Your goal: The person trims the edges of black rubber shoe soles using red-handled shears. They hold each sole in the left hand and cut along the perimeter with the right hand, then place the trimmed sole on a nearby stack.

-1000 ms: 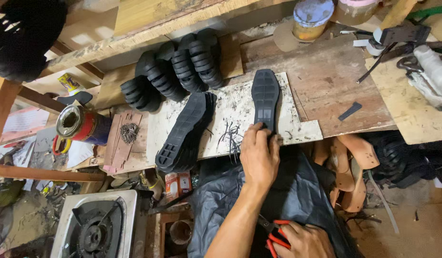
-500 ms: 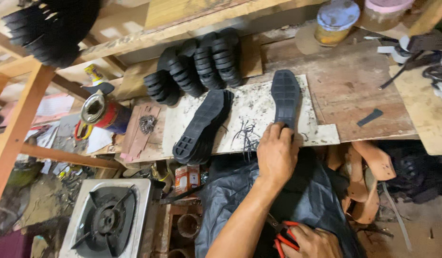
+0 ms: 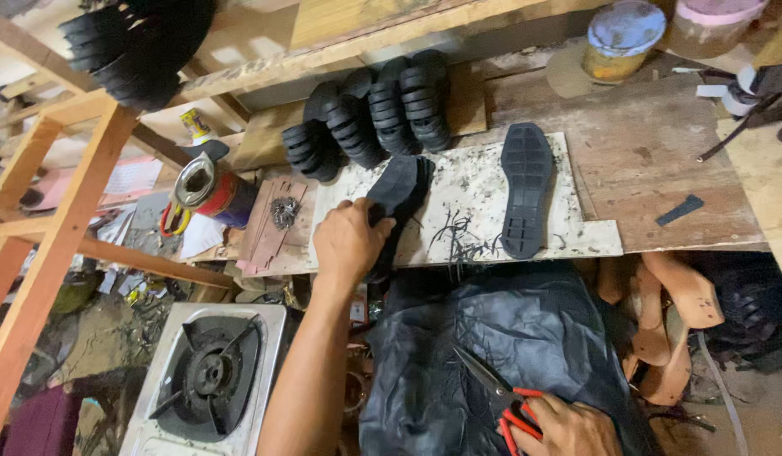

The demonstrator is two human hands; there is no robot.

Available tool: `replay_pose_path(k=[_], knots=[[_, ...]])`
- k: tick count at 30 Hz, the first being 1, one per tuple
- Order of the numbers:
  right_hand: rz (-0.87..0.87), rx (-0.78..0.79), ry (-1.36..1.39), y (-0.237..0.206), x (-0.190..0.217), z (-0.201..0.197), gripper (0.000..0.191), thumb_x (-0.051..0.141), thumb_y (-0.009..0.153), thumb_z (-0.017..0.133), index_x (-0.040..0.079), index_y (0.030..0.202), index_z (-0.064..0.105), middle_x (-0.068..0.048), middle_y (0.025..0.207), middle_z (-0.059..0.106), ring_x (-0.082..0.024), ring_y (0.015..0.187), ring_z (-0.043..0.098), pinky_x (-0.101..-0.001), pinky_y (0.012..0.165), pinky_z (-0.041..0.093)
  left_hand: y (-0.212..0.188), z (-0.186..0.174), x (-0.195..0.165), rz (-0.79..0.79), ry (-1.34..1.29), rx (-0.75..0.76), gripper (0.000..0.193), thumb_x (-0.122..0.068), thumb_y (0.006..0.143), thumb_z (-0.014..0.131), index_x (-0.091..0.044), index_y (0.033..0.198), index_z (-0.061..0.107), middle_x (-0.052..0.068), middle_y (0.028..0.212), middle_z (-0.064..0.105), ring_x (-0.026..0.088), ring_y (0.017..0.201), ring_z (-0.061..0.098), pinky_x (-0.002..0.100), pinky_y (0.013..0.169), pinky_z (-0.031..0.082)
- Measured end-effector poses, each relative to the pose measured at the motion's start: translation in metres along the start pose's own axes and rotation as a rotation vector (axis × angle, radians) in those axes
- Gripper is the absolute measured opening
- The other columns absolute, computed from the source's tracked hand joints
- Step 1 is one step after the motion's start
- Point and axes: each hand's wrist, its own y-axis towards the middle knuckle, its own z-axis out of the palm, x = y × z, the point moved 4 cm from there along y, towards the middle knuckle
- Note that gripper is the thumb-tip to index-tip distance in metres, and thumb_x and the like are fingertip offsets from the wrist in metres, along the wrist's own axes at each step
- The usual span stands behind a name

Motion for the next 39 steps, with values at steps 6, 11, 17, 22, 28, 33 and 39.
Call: replay_pose_path(k=[6, 11, 17, 22, 28, 33, 39], knots=[[-0.210, -0.250, -0.050, -0.008, 0.042, -0.016, 0.025, 0.034, 0.072, 0.082, 0.012, 0.083, 0.079, -0.016, 0.097, 0.077, -0.031, 0.068, 0.077, -0.0447, 0.050, 0.061, -0.023, -0.037, 0.042, 0.073, -0.407, -0.313, 0.042, -0.035, 0.088, 0.080, -0.002, 0.114, 0.074, 0.018, 0.103, 0.075, 0.028, 0.094, 0.074, 0.040, 0.082, 0.057], [0.062, -0.249, 0.025, -0.009, 0.048, -0.017, 0.045, 0.045, 0.068, 0.085, 0.011, 0.095, 0.074, -0.010, 0.092, 0.078, -0.029, 0.065, 0.077, -0.0436, 0.057, 0.061, -0.095, -0.006, 0.057, -0.091, -1.002, 0.058, 0.028, -0.027, 0.100, 0.062, 0.000, 0.098, 0.071, -0.004, 0.086, 0.065, 0.009, 0.081, 0.059, 0.027, 0.075, 0.049], [0.260, -0.218, 0.169, -0.018, 0.049, -0.004, 0.053, 0.053, 0.062, 0.093, 0.017, 0.099, 0.079, -0.008, 0.076, 0.078, -0.027, 0.066, 0.077, -0.0391, 0.061, 0.060, -0.203, 0.057, 0.038, -0.247, -1.484, 0.437, 0.018, -0.017, 0.096, 0.064, -0.003, 0.107, 0.068, -0.004, 0.086, 0.062, 0.006, 0.080, 0.054, 0.024, 0.075, 0.045], [0.512, 0.103, 0.582, -0.039, 0.015, 0.050, 0.048, 0.040, 0.066, 0.098, 0.016, 0.104, 0.081, -0.002, 0.067, 0.081, -0.014, 0.062, 0.074, -0.0307, 0.059, 0.061, -0.256, 0.069, 0.072, -0.370, -1.710, 0.445, 0.042, -0.002, 0.085, 0.072, -0.007, 0.123, 0.056, -0.003, 0.090, 0.065, 0.006, 0.074, 0.053, 0.022, 0.068, 0.043], [0.510, 0.311, 0.802, -0.077, -0.012, 0.102, 0.056, 0.023, 0.072, 0.094, 0.018, 0.124, 0.074, -0.005, 0.079, 0.073, -0.010, 0.066, 0.066, -0.0266, 0.062, 0.053, -0.272, 0.075, 0.112, -0.531, -1.901, 0.209, 0.028, 0.001, 0.094, 0.073, -0.001, 0.111, 0.050, 0.006, 0.085, 0.063, 0.012, 0.068, 0.057, 0.027, 0.059, 0.045], [0.385, 0.313, 0.726, -0.089, -0.002, 0.104, 0.044, 0.023, 0.083, 0.081, 0.018, 0.127, 0.076, -0.006, 0.101, 0.078, -0.011, 0.082, 0.077, -0.0281, 0.073, 0.065, -0.271, 0.051, 0.115, -0.490, -1.914, 0.151, 0.030, -0.002, 0.089, 0.068, -0.003, 0.117, 0.058, 0.006, 0.097, 0.071, 0.008, 0.067, 0.056, 0.022, 0.055, 0.041], [0.059, 0.106, 0.406, -0.085, 0.044, 0.074, 0.047, 0.028, 0.073, 0.084, 0.019, 0.118, 0.075, -0.001, 0.112, 0.080, -0.016, 0.097, 0.077, -0.0297, 0.083, 0.063, -0.275, 0.042, 0.115, -0.450, -1.970, 0.096, 0.026, 0.000, 0.092, 0.068, 0.000, 0.115, 0.055, 0.011, 0.106, 0.071, 0.017, 0.089, 0.069, 0.030, 0.076, 0.053]])
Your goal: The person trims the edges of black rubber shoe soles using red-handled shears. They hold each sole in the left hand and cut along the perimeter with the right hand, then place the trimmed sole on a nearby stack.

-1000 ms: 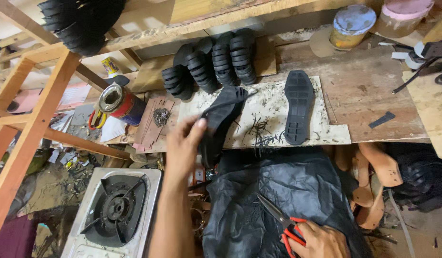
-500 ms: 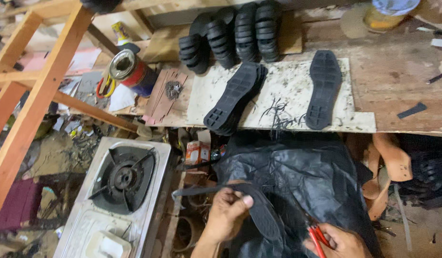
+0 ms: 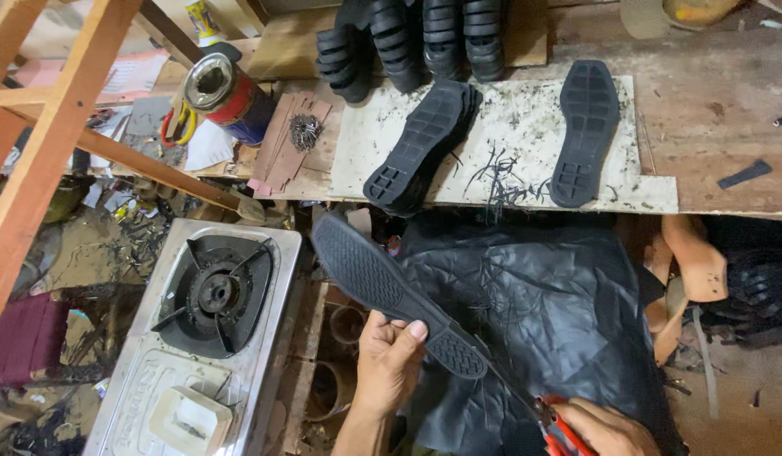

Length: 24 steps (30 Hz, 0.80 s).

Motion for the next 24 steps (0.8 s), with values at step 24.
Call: replay_pose_path(k=[24], knots=[[-0.091, -0.031, 0.164, 0.017, 0.040, -0.018, 0.076, 0.051, 0.062, 0.095, 0.011, 0.123, 0.075, -0.004, 0.094, 0.084, -0.011, 0.077, 0.078, -0.0291, 0.068, 0.061, -0.005, -0.008, 0.033, -0.085, 0.016, 0.090, 0.037, 0.004, 0.092, 0.069, 0.003, 0.127, 0.056, 0.014, 0.110, 0.070, 0.019, 0.096, 0.068, 0.033, 0.084, 0.056]])
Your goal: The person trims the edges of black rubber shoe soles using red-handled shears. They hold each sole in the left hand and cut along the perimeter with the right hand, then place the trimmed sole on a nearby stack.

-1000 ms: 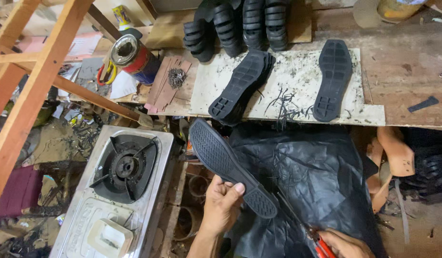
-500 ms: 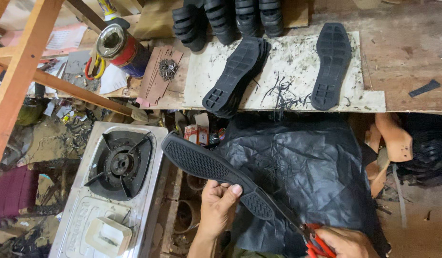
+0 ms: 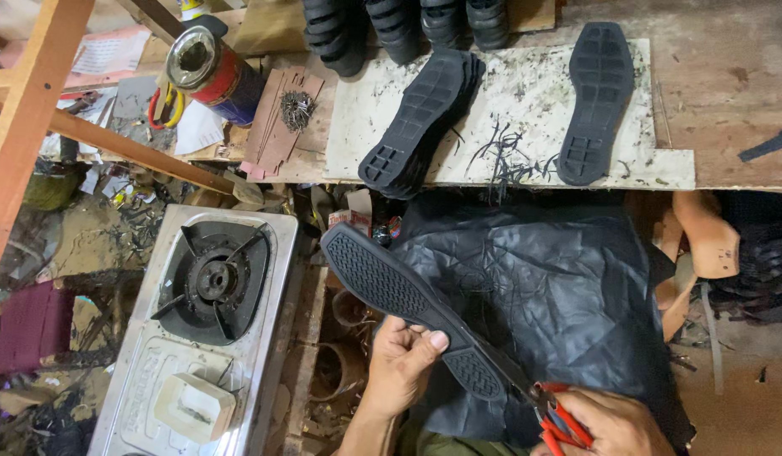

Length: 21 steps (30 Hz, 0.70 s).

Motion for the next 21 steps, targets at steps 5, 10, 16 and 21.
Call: replay_pose_path(k=[5, 10, 16, 21], knots=[[0.156, 0.084, 0.038, -0.001, -0.010, 0.007, 0.071, 0.040, 0.058, 0.100, 0.012, 0.118, 0.077, -0.003, 0.079, 0.080, -0.012, 0.066, 0.077, -0.0285, 0.059, 0.063, 0.004, 0.009, -0.001, 0.004, -0.045, 0.037, 0.037, 0.003, 0.094, 0.069, 0.003, 0.129, 0.054, 0.015, 0.113, 0.070, 0.021, 0.100, 0.068, 0.036, 0.088, 0.056], [0.137, 0.143, 0.108, -0.006, -0.026, 0.013, 0.057, 0.032, 0.066, 0.098, 0.010, 0.115, 0.078, -0.001, 0.083, 0.077, -0.010, 0.072, 0.075, -0.0263, 0.063, 0.063, 0.007, 0.017, 0.001, -0.013, -0.113, 0.022, 0.046, 0.003, 0.090, 0.068, 0.001, 0.133, 0.051, 0.016, 0.118, 0.069, 0.025, 0.107, 0.069, 0.042, 0.095, 0.057], [0.329, 0.221, 0.376, -0.010, -0.052, 0.021, 0.058, 0.009, 0.070, 0.091, 0.009, 0.125, 0.072, -0.007, 0.097, 0.076, -0.015, 0.078, 0.078, -0.0307, 0.071, 0.066, 0.012, 0.019, 0.003, 0.029, -0.147, 0.007, 0.046, 0.005, 0.091, 0.067, 0.002, 0.134, 0.051, 0.017, 0.123, 0.068, 0.026, 0.114, 0.067, 0.042, 0.102, 0.053], [0.155, 0.175, 0.247, 0.001, -0.033, 0.013, 0.058, 0.013, 0.067, 0.094, 0.008, 0.120, 0.073, -0.006, 0.093, 0.074, -0.011, 0.074, 0.082, -0.0267, 0.067, 0.068, 0.008, 0.010, 0.020, -0.012, -0.112, 0.026, 0.046, 0.003, 0.088, 0.067, 0.001, 0.132, 0.052, 0.014, 0.120, 0.070, 0.021, 0.108, 0.070, 0.037, 0.097, 0.057]])
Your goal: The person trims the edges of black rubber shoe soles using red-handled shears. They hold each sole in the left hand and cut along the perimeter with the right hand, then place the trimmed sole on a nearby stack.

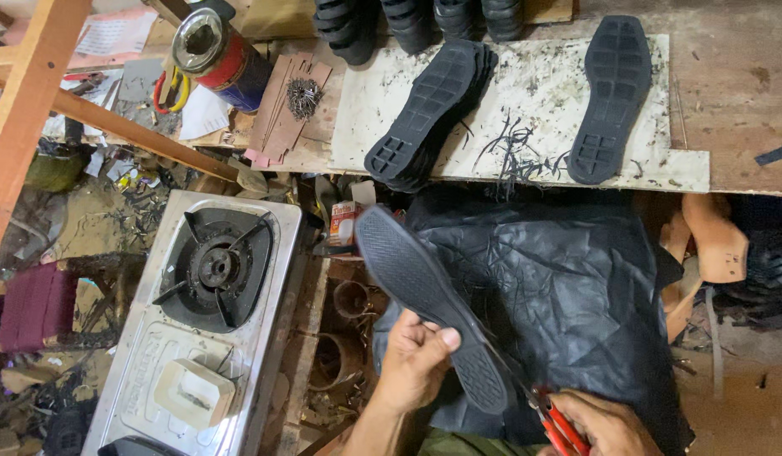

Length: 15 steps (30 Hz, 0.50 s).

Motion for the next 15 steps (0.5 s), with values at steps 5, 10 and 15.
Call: replay_pose_path(k=[5, 10, 15], knots=[[0.311, -0.009, -0.046, -0.009, -0.001, 0.005, 0.053, 0.015, 0.072, 0.099, 0.008, 0.118, 0.073, -0.006, 0.079, 0.072, -0.010, 0.069, 0.073, -0.0256, 0.061, 0.063, -0.007, -0.005, 0.023, -0.073, -0.043, 0.060, 0.045, 0.007, 0.100, 0.072, 0.005, 0.139, 0.052, 0.012, 0.107, 0.070, 0.008, 0.076, 0.061, 0.023, 0.065, 0.047], [0.216, -0.018, 0.211, -0.007, -0.028, 0.008, 0.056, 0.009, 0.065, 0.096, 0.006, 0.118, 0.078, -0.006, 0.072, 0.076, -0.011, 0.064, 0.073, -0.0277, 0.058, 0.062, -0.003, 0.000, 0.009, -0.120, -0.002, 0.040, 0.051, 0.004, 0.092, 0.068, 0.003, 0.140, 0.051, 0.012, 0.113, 0.072, 0.014, 0.090, 0.067, 0.027, 0.079, 0.055], [0.334, 0.057, 0.344, -0.008, -0.061, 0.013, 0.052, 0.003, 0.071, 0.090, 0.006, 0.120, 0.073, -0.007, 0.074, 0.069, -0.013, 0.068, 0.069, -0.0295, 0.065, 0.060, 0.008, 0.013, -0.012, -0.084, -0.127, -0.002, 0.044, 0.004, 0.096, 0.064, 0.006, 0.138, 0.050, 0.014, 0.126, 0.070, 0.024, 0.115, 0.068, 0.039, 0.102, 0.058]])
